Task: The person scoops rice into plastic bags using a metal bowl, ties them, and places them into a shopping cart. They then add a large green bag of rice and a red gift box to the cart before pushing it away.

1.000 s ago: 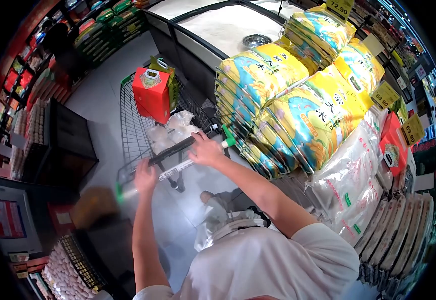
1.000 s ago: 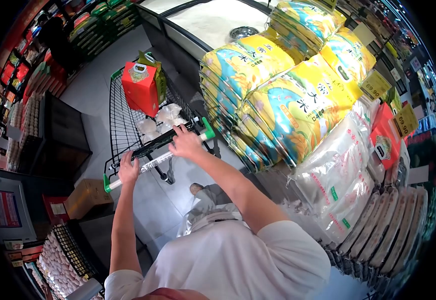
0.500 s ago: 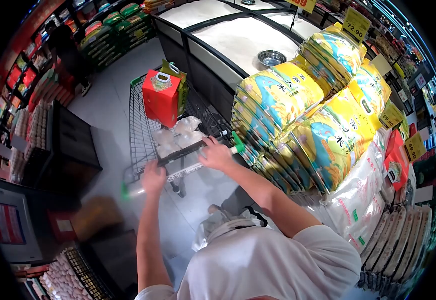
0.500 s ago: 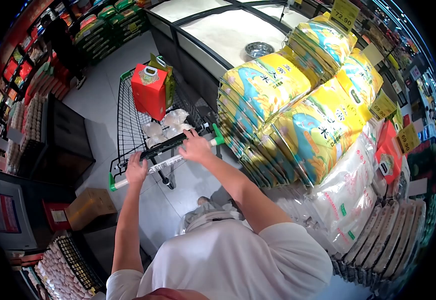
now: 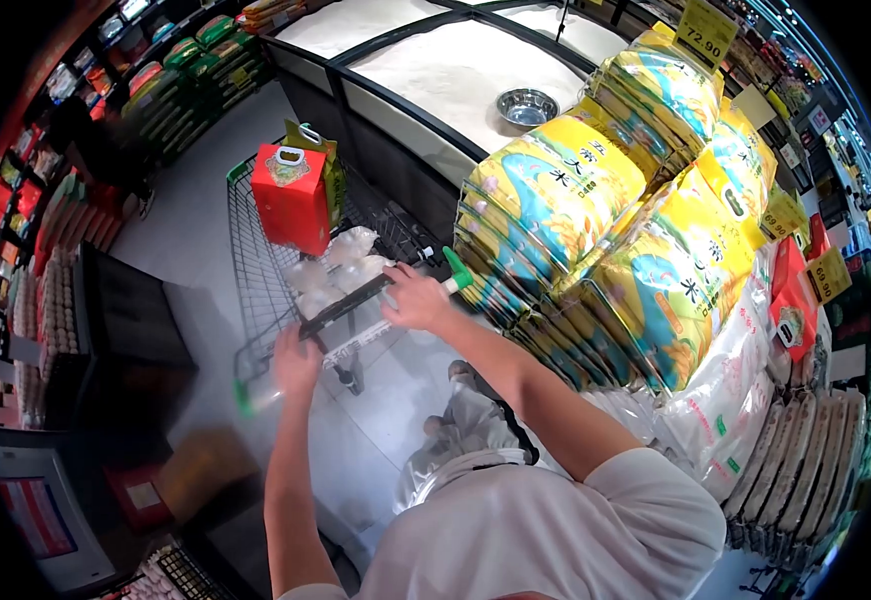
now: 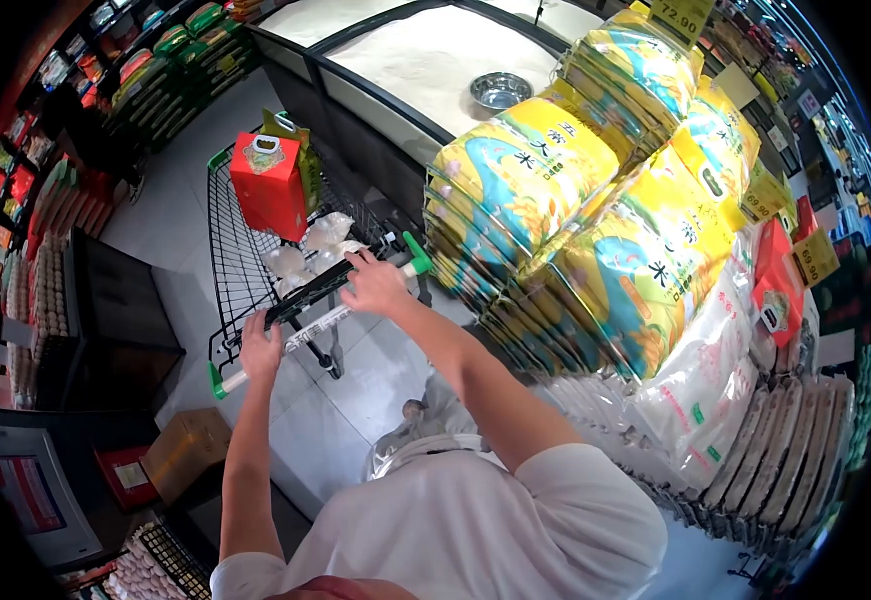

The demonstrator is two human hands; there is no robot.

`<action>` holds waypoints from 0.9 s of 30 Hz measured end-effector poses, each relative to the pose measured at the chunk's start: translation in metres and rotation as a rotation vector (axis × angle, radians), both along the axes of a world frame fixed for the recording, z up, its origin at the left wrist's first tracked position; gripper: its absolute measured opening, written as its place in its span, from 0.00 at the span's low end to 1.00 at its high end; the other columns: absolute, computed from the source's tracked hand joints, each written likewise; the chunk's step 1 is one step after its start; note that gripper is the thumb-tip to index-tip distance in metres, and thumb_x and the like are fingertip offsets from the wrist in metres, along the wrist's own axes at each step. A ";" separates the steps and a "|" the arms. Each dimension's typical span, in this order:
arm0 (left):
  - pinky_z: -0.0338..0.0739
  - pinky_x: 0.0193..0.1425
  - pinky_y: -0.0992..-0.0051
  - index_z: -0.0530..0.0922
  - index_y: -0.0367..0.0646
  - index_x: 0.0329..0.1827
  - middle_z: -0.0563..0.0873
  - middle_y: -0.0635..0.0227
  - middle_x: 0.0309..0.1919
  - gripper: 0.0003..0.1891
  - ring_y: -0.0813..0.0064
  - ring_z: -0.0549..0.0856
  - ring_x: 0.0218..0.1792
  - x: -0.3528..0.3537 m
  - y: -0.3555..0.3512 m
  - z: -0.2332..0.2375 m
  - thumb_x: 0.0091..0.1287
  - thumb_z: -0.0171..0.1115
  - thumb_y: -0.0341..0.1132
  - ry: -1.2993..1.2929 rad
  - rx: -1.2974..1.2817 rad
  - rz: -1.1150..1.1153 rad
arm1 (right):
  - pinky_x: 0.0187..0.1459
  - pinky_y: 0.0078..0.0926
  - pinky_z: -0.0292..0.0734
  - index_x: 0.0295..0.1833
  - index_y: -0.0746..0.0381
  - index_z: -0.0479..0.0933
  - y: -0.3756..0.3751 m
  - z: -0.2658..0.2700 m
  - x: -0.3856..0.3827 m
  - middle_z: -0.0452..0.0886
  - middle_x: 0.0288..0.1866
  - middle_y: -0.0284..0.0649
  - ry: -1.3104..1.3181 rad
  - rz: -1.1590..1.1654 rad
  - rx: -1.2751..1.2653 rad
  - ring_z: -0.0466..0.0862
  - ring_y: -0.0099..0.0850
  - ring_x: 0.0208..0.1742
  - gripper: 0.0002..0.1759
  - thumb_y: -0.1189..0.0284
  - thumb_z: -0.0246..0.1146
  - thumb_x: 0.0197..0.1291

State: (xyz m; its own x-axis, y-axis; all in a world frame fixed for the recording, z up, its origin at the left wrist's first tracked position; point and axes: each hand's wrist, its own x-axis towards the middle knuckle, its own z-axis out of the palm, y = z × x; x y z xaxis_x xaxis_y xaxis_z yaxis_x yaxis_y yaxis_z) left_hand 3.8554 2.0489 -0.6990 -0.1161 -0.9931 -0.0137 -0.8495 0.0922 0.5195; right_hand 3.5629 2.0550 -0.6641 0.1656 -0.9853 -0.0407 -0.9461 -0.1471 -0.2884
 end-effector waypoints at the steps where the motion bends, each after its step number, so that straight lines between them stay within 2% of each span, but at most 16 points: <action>1: 0.68 0.72 0.60 0.78 0.42 0.64 0.79 0.55 0.65 0.25 0.53 0.74 0.68 0.000 -0.006 -0.001 0.65 0.59 0.42 -0.007 -0.002 -0.001 | 0.52 0.41 0.83 0.38 0.62 0.86 -0.006 -0.004 -0.001 0.74 0.70 0.39 -0.002 0.002 -0.029 0.71 0.41 0.72 0.25 0.51 0.58 0.59; 6: 0.69 0.71 0.59 0.77 0.40 0.64 0.79 0.55 0.64 0.25 0.53 0.75 0.67 -0.008 -0.039 -0.013 0.66 0.58 0.41 -0.017 0.003 -0.013 | 0.51 0.40 0.84 0.37 0.63 0.86 -0.042 -0.013 -0.012 0.74 0.70 0.38 -0.007 0.015 -0.042 0.72 0.41 0.71 0.25 0.50 0.59 0.57; 12: 0.67 0.73 0.62 0.75 0.44 0.67 0.79 0.59 0.65 0.25 0.56 0.73 0.69 -0.017 -0.087 -0.026 0.67 0.58 0.42 -0.039 0.061 0.025 | 0.51 0.36 0.84 0.36 0.63 0.87 -0.092 -0.023 -0.021 0.75 0.70 0.40 -0.012 0.036 -0.020 0.70 0.41 0.72 0.27 0.49 0.58 0.56; 17: 0.72 0.67 0.61 0.77 0.46 0.65 0.81 0.60 0.61 0.23 0.56 0.78 0.64 -0.023 -0.131 -0.050 0.67 0.57 0.41 -0.058 0.006 0.043 | 0.48 0.35 0.84 0.33 0.64 0.86 -0.136 -0.031 -0.030 0.76 0.68 0.41 -0.038 0.028 -0.082 0.72 0.39 0.69 0.25 0.51 0.58 0.55; 20: 0.73 0.64 0.62 0.79 0.48 0.63 0.83 0.61 0.58 0.22 0.59 0.79 0.62 -0.036 -0.153 -0.039 0.67 0.57 0.41 -0.048 0.014 0.078 | 0.45 0.36 0.84 0.31 0.65 0.86 -0.159 -0.039 -0.034 0.79 0.64 0.43 -0.070 0.027 -0.158 0.75 0.37 0.66 0.25 0.52 0.58 0.54; 21: 0.76 0.60 0.62 0.79 0.50 0.62 0.84 0.62 0.55 0.21 0.60 0.82 0.57 -0.036 -0.161 -0.038 0.67 0.57 0.41 -0.035 -0.004 0.065 | 0.43 0.36 0.83 0.30 0.64 0.85 -0.167 -0.042 -0.034 0.80 0.62 0.43 -0.065 0.033 -0.204 0.76 0.36 0.62 0.25 0.52 0.58 0.54; 24: 0.77 0.57 0.62 0.80 0.50 0.61 0.85 0.62 0.53 0.20 0.60 0.84 0.53 -0.041 -0.179 -0.044 0.67 0.57 0.41 -0.072 -0.039 0.092 | 0.40 0.36 0.82 0.30 0.64 0.85 -0.190 -0.048 -0.036 0.80 0.61 0.43 -0.051 0.037 -0.185 0.81 0.36 0.54 0.24 0.52 0.58 0.54; 25: 0.77 0.56 0.62 0.80 0.50 0.61 0.85 0.62 0.52 0.19 0.61 0.85 0.51 -0.041 -0.186 -0.045 0.67 0.57 0.40 -0.075 -0.049 0.079 | 0.39 0.37 0.81 0.31 0.64 0.86 -0.195 -0.047 -0.037 0.79 0.62 0.44 -0.039 0.027 -0.108 0.84 0.37 0.46 0.25 0.52 0.58 0.55; 27: 0.77 0.55 0.62 0.80 0.50 0.61 0.85 0.62 0.52 0.20 0.61 0.85 0.51 -0.043 -0.198 -0.046 0.67 0.57 0.40 -0.033 -0.039 0.072 | 0.39 0.37 0.81 0.31 0.64 0.86 -0.208 -0.048 -0.039 0.79 0.62 0.45 -0.046 0.031 -0.098 0.85 0.38 0.43 0.25 0.51 0.58 0.56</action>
State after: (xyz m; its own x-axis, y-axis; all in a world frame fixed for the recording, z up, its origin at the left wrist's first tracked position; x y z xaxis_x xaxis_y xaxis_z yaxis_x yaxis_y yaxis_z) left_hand 3.8120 1.8510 -0.7452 -0.0446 -0.9988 0.0226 -0.8715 0.0499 0.4879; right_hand 3.5235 1.8473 -0.7118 0.1951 -0.9787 0.0637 -0.9269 -0.2052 -0.3144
